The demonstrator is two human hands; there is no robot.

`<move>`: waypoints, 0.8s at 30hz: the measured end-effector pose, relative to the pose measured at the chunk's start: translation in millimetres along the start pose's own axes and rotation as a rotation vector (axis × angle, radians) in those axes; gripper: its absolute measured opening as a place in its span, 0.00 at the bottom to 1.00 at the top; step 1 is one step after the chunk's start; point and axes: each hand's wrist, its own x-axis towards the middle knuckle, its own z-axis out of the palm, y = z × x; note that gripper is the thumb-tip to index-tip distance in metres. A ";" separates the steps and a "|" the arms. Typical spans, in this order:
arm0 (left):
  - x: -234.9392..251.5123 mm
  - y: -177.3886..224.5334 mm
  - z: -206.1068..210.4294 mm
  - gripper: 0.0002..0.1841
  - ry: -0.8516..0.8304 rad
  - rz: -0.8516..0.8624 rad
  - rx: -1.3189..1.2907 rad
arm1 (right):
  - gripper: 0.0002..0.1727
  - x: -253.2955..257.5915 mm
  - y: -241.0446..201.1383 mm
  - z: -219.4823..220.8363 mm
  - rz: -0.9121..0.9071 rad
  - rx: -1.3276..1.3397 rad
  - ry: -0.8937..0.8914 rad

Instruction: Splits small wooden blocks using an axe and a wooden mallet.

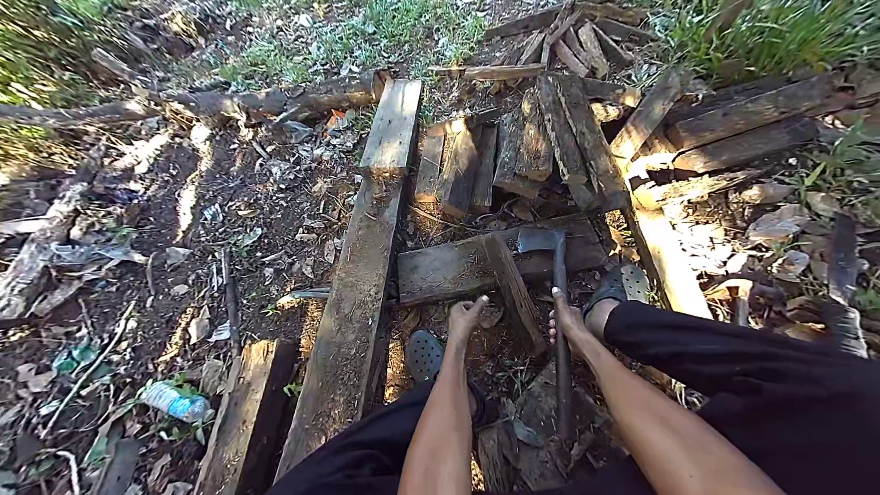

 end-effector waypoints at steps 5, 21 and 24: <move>32.0 45.9 24.3 0.32 0.120 0.074 0.009 | 0.39 4.3 -0.9 -4.9 0.023 -0.006 -0.005; 44.7 85.3 75.0 0.23 0.170 -0.081 0.308 | 0.40 -2.2 -5.9 -10.5 0.063 0.069 -0.083; 41.9 64.7 53.7 0.21 0.181 -0.015 0.131 | 0.37 -8.2 -15.0 -12.9 0.035 0.106 -0.126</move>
